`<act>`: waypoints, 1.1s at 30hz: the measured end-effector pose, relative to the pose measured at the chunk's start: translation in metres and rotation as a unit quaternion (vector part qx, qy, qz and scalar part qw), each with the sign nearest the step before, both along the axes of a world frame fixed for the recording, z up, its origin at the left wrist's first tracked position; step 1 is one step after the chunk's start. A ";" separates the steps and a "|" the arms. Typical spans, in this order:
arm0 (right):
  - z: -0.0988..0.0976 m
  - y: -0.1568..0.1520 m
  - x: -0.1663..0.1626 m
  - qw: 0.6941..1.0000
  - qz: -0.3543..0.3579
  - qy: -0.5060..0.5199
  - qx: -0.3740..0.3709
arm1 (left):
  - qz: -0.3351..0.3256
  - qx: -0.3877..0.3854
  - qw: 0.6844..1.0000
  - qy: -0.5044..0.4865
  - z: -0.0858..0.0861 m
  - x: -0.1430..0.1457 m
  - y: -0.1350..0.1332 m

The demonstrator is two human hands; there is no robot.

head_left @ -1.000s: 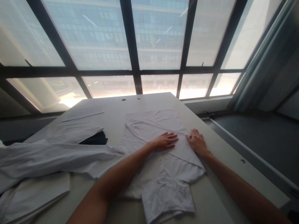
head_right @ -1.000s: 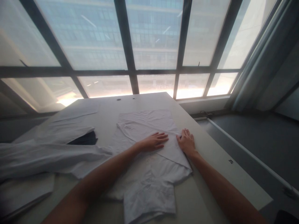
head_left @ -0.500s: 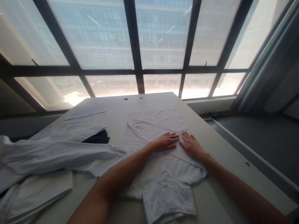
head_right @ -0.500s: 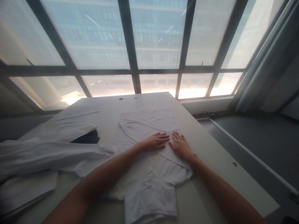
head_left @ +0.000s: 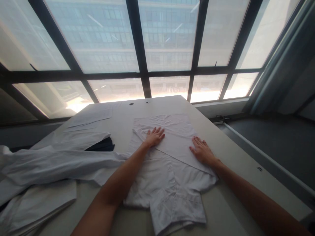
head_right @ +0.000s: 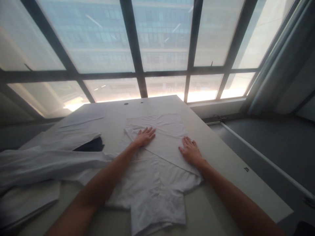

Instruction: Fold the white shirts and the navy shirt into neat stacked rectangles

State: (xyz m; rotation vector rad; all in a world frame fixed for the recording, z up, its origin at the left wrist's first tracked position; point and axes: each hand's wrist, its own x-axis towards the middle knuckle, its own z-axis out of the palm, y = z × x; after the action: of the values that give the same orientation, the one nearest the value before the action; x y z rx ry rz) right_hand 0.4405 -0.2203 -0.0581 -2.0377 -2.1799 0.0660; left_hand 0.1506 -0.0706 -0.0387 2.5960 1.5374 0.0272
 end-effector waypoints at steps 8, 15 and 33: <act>0.005 -0.006 -0.002 0.998 0.031 0.010 0.058 | 0.035 0.033 0.999 0.005 -0.008 -0.008 0.011; 0.015 -0.034 -0.024 0.958 0.280 0.058 0.019 | 0.035 0.034 0.999 0.009 -0.007 -0.008 0.011; 0.017 -0.076 -0.008 0.959 0.283 0.021 0.006 | 0.041 0.029 0.999 -0.002 -0.011 -0.006 0.013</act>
State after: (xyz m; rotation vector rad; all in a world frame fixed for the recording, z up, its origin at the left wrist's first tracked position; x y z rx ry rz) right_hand 0.4328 -0.2965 -0.0406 -1.3263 -2.6457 0.1587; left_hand 0.1442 -0.0578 -0.0493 2.5734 1.6637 0.0867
